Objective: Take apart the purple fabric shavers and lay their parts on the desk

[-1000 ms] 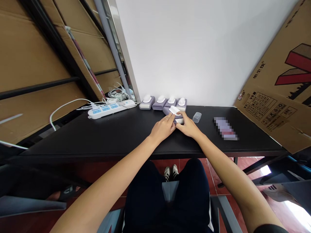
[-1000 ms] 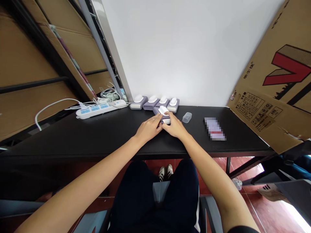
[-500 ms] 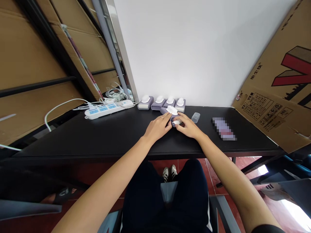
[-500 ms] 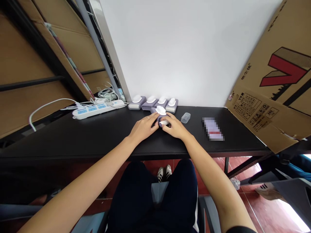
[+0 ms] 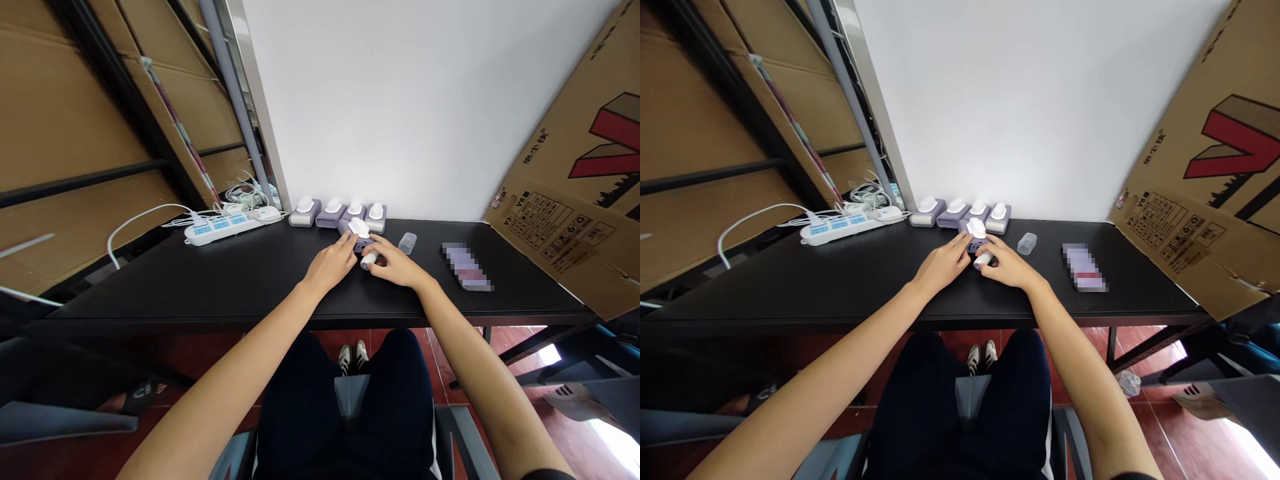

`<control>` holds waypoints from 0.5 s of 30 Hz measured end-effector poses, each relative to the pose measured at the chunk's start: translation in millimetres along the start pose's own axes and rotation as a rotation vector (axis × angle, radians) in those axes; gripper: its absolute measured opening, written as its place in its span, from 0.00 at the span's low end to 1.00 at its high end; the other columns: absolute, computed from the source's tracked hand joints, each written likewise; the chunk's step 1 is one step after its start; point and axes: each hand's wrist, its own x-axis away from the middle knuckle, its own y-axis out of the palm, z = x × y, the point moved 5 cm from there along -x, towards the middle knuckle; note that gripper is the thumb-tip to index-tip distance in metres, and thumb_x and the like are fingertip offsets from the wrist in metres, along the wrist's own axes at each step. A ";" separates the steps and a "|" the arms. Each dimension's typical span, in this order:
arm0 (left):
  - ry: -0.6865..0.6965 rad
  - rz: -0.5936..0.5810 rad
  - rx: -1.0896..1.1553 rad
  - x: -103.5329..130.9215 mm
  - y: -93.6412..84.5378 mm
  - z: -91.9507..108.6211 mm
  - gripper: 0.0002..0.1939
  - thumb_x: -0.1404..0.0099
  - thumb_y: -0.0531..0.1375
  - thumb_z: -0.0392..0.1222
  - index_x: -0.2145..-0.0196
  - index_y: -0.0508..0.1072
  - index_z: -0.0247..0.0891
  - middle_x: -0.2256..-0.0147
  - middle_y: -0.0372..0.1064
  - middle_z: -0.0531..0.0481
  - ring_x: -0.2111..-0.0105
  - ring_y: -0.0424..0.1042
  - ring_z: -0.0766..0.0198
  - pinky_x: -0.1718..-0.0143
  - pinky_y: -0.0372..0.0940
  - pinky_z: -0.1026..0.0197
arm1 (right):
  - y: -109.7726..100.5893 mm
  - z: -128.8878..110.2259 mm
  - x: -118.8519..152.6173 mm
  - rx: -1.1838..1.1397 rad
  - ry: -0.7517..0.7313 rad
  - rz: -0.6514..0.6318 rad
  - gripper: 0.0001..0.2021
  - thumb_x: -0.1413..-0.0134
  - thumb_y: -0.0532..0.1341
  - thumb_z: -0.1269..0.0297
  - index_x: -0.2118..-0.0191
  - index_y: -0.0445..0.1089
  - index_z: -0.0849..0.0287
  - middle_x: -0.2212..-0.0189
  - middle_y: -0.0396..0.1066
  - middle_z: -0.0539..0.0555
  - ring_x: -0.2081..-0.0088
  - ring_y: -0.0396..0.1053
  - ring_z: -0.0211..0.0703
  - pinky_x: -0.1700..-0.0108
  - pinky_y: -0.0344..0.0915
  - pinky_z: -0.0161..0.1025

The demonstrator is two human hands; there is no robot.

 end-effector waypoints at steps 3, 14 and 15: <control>-0.021 0.014 0.069 0.4 -1.3 -3.2 0.29 0.26 0.54 0.34 0.29 0.69 0.36 0.29 0.62 0.37 0.44 0.79 0.45 0.43 0.75 0.47 | -7.9 1.8 2.2 -0.047 0.007 0.034 0.17 0.37 0.63 0.55 0.46 0.73 0.56 0.40 0.69 0.57 0.45 0.72 0.52 0.48 0.71 0.45; -0.222 0.222 0.392 1.2 -6.5 -33.4 0.23 0.30 0.55 0.31 0.42 0.80 0.40 0.43 0.78 0.46 0.48 0.80 0.53 0.45 0.71 0.56 | -65.2 25.4 19.6 0.421 0.507 0.470 0.15 0.29 0.59 0.53 0.48 0.78 0.54 0.51 0.74 0.56 0.48 0.72 0.57 0.45 0.66 0.48; -0.253 0.236 0.414 0.9 -7.3 -36.3 0.22 0.30 0.56 0.31 0.43 0.81 0.39 0.45 0.79 0.46 0.50 0.80 0.53 0.46 0.70 0.56 | -72.2 29.0 24.4 0.486 0.609 0.491 0.16 0.28 0.59 0.53 0.46 0.78 0.54 0.50 0.74 0.58 0.47 0.72 0.59 0.45 0.66 0.49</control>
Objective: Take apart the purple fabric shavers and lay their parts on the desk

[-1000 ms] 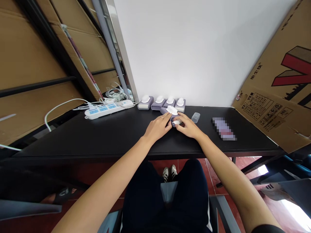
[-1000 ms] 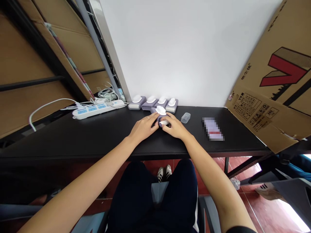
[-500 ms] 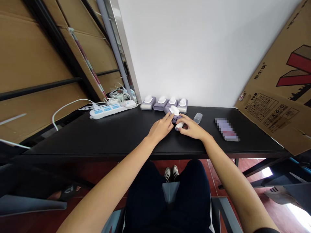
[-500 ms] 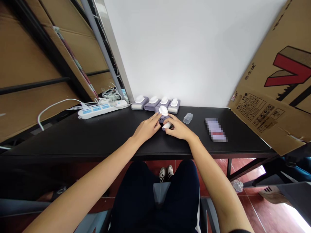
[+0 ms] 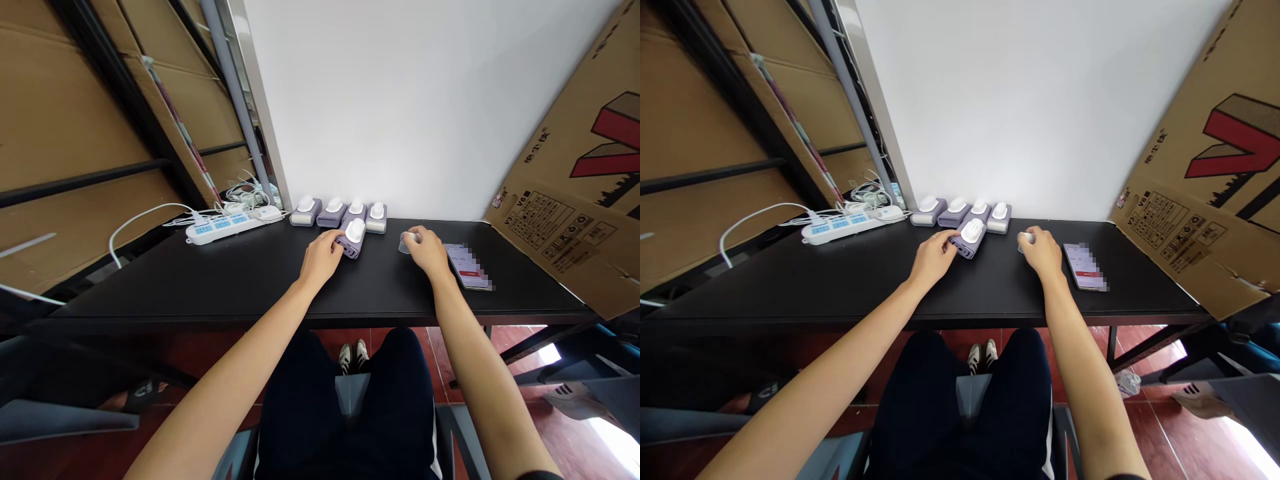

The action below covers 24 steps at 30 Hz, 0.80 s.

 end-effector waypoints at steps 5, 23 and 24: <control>-0.109 0.105 0.114 -5.4 -8.6 -8.2 0.19 0.32 0.57 0.31 0.50 0.83 0.39 0.52 0.81 0.46 0.57 0.78 0.57 0.49 0.68 0.58 | -12.4 26.5 -6.1 0.190 0.255 0.007 0.18 0.25 0.59 0.54 0.38 0.74 0.56 0.47 0.73 0.63 0.45 0.71 0.65 0.44 0.66 0.52; -0.686 0.360 1.006 -18.4 12.3 -62.5 0.16 0.50 0.57 0.37 0.64 0.78 0.34 0.68 0.73 0.50 0.72 0.69 0.66 0.72 0.60 0.66 | 18.8 -46.4 -7.0 -0.148 -0.242 0.083 0.13 0.29 0.57 0.67 0.46 0.75 0.59 0.46 0.72 0.62 0.43 0.70 0.57 0.35 0.64 0.51; -0.703 0.366 1.025 -18.9 12.3 -63.1 0.15 0.50 0.57 0.37 0.64 0.77 0.34 0.68 0.73 0.50 0.72 0.69 0.65 0.72 0.60 0.66 | 29.2 -55.1 -8.7 -0.242 -0.230 -0.001 0.13 0.29 0.58 0.66 0.44 0.74 0.59 0.48 0.73 0.60 0.45 0.72 0.55 0.36 0.66 0.50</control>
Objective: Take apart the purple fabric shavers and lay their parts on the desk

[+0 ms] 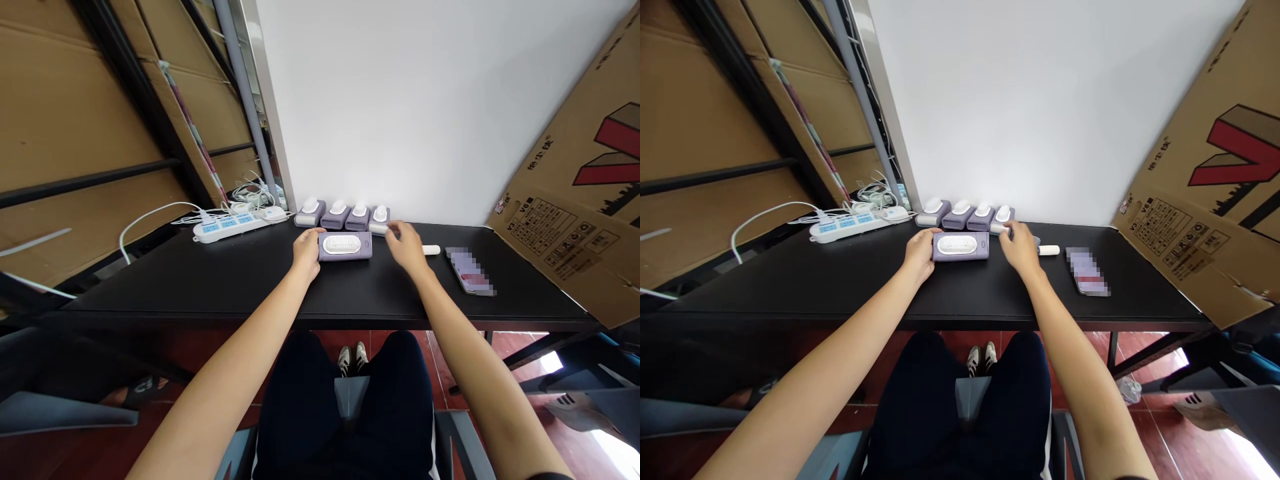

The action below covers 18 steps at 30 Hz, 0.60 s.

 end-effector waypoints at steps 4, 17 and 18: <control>-0.061 0.038 0.061 -2.6 -0.7 -0.6 0.12 0.49 0.58 0.36 0.66 0.75 0.34 0.71 0.71 0.51 0.73 0.70 0.66 0.70 0.64 0.65 | 47.4 -0.8 -1.6 -0.535 0.346 -0.345 0.18 0.23 0.57 0.55 0.36 0.68 0.58 0.49 0.74 0.57 0.55 0.76 0.48 0.55 0.74 0.41; -0.058 -0.011 0.100 -0.1 3.6 1.0 0.08 0.48 0.58 0.36 0.68 0.74 0.36 0.71 0.70 0.52 0.74 0.69 0.65 0.71 0.61 0.64 | 60.1 11.9 8.4 -0.900 0.414 -0.503 0.16 0.48 0.76 0.60 0.57 0.74 0.59 0.61 0.75 0.52 0.62 0.70 0.39 0.64 0.65 0.30; -0.047 -0.026 0.098 -0.4 3.6 0.2 0.08 0.47 0.58 0.37 0.68 0.74 0.37 0.71 0.70 0.52 0.73 0.69 0.64 0.72 0.60 0.64 | 59.5 10.6 9.1 -0.922 0.416 -0.506 0.17 0.51 0.77 0.60 0.58 0.73 0.59 0.62 0.74 0.52 0.63 0.69 0.38 0.66 0.64 0.29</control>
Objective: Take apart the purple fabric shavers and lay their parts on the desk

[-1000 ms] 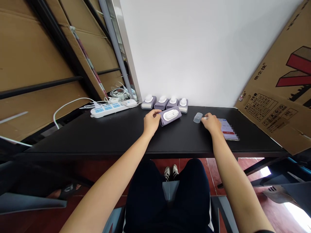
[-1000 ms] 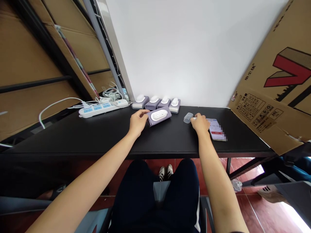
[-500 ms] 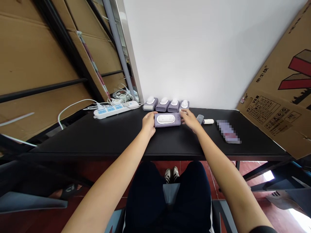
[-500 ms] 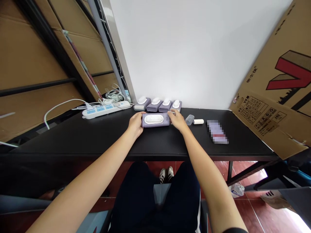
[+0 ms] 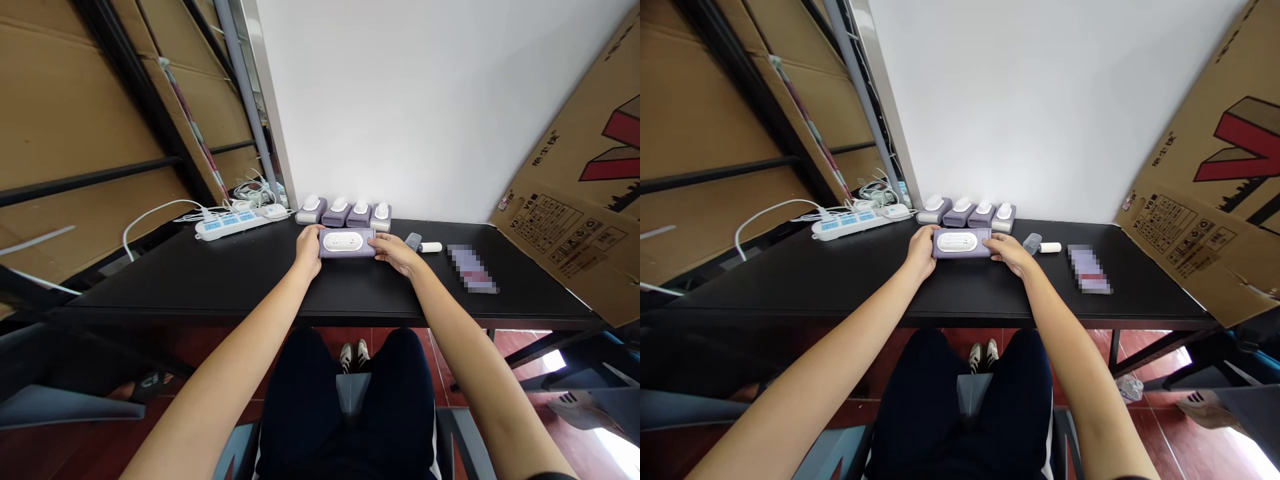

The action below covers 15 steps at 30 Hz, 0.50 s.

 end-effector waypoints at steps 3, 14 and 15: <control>0.060 -0.051 -0.083 -1.1 0.5 -2.8 0.09 0.41 0.59 0.43 0.67 0.76 0.37 0.67 0.72 0.50 0.68 0.71 0.61 0.69 0.61 0.63 | 2.0 -1.9 3.6 -0.033 -0.015 -0.003 0.22 0.57 0.78 0.60 0.58 0.72 0.60 0.64 0.73 0.50 0.66 0.67 0.36 0.70 0.60 0.28; 0.155 -0.091 -0.352 2.7 6.1 -3.7 0.22 0.26 0.57 0.54 0.72 0.74 0.36 0.75 0.67 0.50 0.72 0.66 0.62 0.68 0.57 0.61 | 0.4 -3.8 8.6 0.091 -0.054 0.029 0.22 0.55 0.72 0.56 0.56 0.70 0.60 0.66 0.68 0.49 0.67 0.65 0.37 0.75 0.62 0.28; 0.152 -0.088 -0.351 2.8 6.2 -3.6 0.23 0.26 0.58 0.55 0.72 0.74 0.36 0.75 0.67 0.50 0.73 0.66 0.62 0.69 0.57 0.61 | 0.1 -3.6 8.9 0.101 -0.053 0.034 0.21 0.54 0.71 0.56 0.56 0.69 0.59 0.66 0.68 0.49 0.67 0.66 0.38 0.76 0.63 0.28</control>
